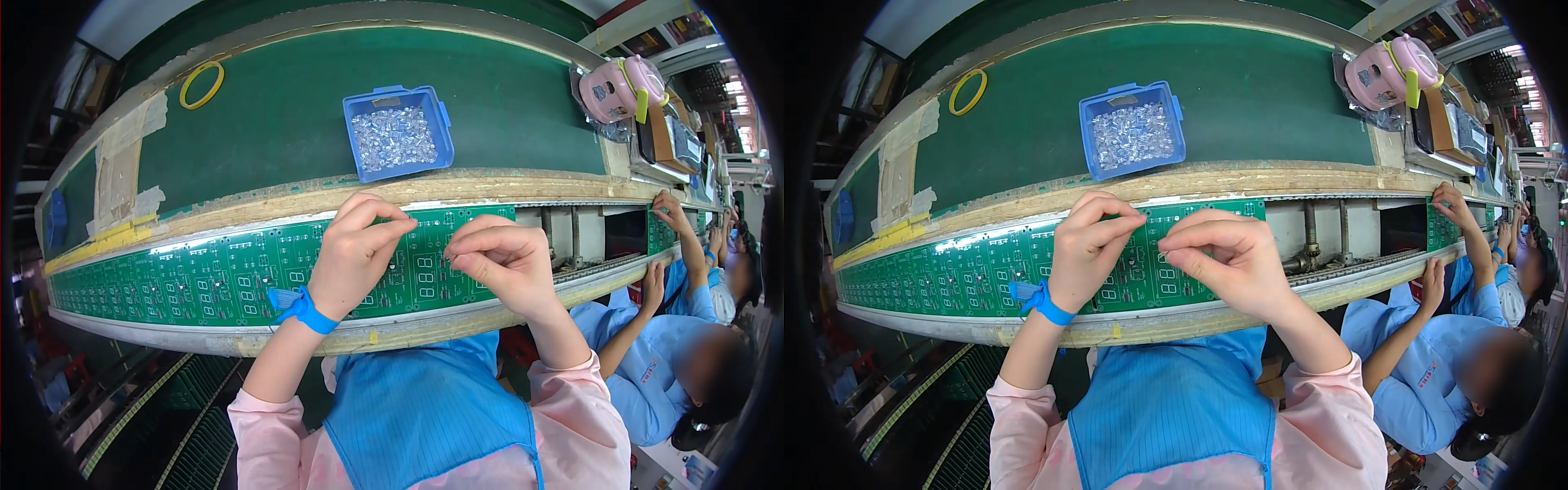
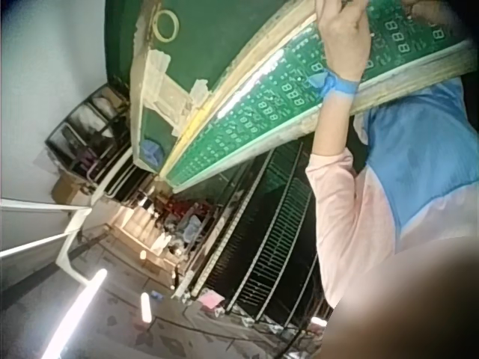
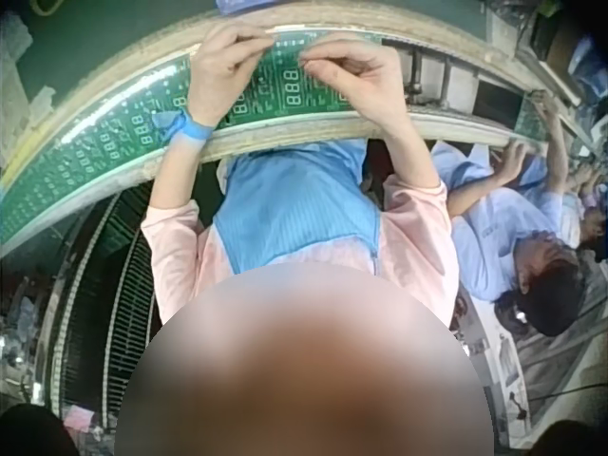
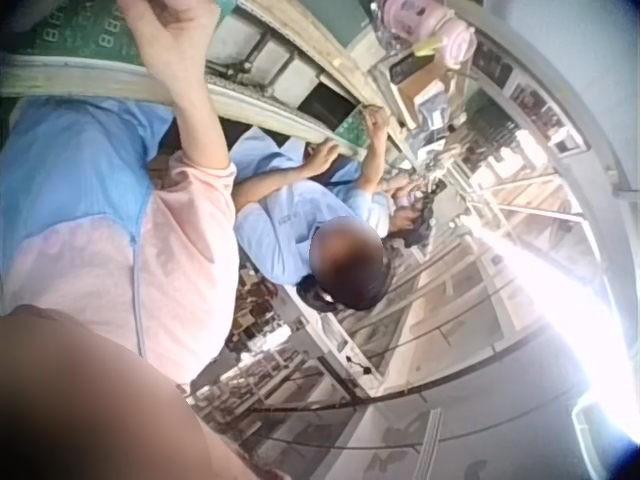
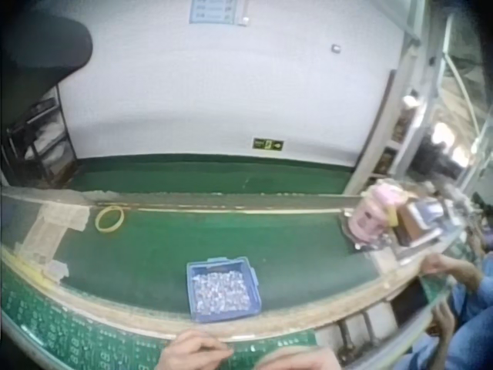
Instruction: The person manually places small electronic components onto green circuit boards at a factory workstation. They pick components from a blue bin and insert them into the board, then move the finished boards to a rack.
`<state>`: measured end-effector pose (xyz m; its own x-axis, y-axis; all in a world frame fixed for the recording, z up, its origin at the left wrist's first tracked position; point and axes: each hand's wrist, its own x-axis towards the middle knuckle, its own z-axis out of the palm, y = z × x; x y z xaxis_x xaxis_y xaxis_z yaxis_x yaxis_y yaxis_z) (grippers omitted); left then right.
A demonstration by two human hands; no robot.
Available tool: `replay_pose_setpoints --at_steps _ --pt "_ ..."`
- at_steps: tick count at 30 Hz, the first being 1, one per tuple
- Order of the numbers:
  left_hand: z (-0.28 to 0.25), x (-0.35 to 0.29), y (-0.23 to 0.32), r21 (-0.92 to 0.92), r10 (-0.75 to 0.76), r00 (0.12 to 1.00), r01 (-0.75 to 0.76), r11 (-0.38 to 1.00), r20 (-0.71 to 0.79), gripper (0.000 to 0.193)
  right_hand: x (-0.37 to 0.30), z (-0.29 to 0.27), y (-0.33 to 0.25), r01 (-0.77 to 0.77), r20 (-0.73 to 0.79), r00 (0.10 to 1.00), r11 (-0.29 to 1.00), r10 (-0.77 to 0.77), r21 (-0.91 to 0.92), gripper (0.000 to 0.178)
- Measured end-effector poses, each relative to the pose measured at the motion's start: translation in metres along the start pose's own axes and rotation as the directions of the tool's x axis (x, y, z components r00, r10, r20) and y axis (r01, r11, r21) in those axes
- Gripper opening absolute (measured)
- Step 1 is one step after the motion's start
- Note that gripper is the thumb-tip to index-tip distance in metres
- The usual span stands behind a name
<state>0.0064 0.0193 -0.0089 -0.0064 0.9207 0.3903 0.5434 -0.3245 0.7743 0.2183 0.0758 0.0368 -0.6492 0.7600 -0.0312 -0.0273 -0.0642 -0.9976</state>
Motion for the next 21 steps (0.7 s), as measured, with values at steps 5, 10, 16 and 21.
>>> replay_pose_setpoints --at_steps 5,10,16,21 --pt "0.006 -0.006 -0.007 -0.018 -0.048 0.999 0.049 0.999 0.01 0.024 0.001 -0.004 -0.001 -0.003 -0.025 1.0 0.991 -0.001 -0.132 0.014" --pt "0.006 -0.009 -0.012 -0.011 -0.1 0.995 0.1 0.995 -0.006 0.019 0.01 -0.009 0.007 0.183 0.008 0.98 0.883 -0.2 -0.433 0.015" --pt "0.007 -0.008 -0.013 -0.044 -0.105 0.994 0.105 0.994 0.003 0.016 0.024 -0.011 0.034 0.252 0.06 0.956 0.695 -0.288 -0.673 0.021" --pt "0.006 -0.007 -0.012 -0.042 -0.125 0.992 0.125 0.991 -0.01 0.017 0.029 -0.004 0.039 0.217 0.063 0.968 0.683 -0.243 -0.698 0.043"
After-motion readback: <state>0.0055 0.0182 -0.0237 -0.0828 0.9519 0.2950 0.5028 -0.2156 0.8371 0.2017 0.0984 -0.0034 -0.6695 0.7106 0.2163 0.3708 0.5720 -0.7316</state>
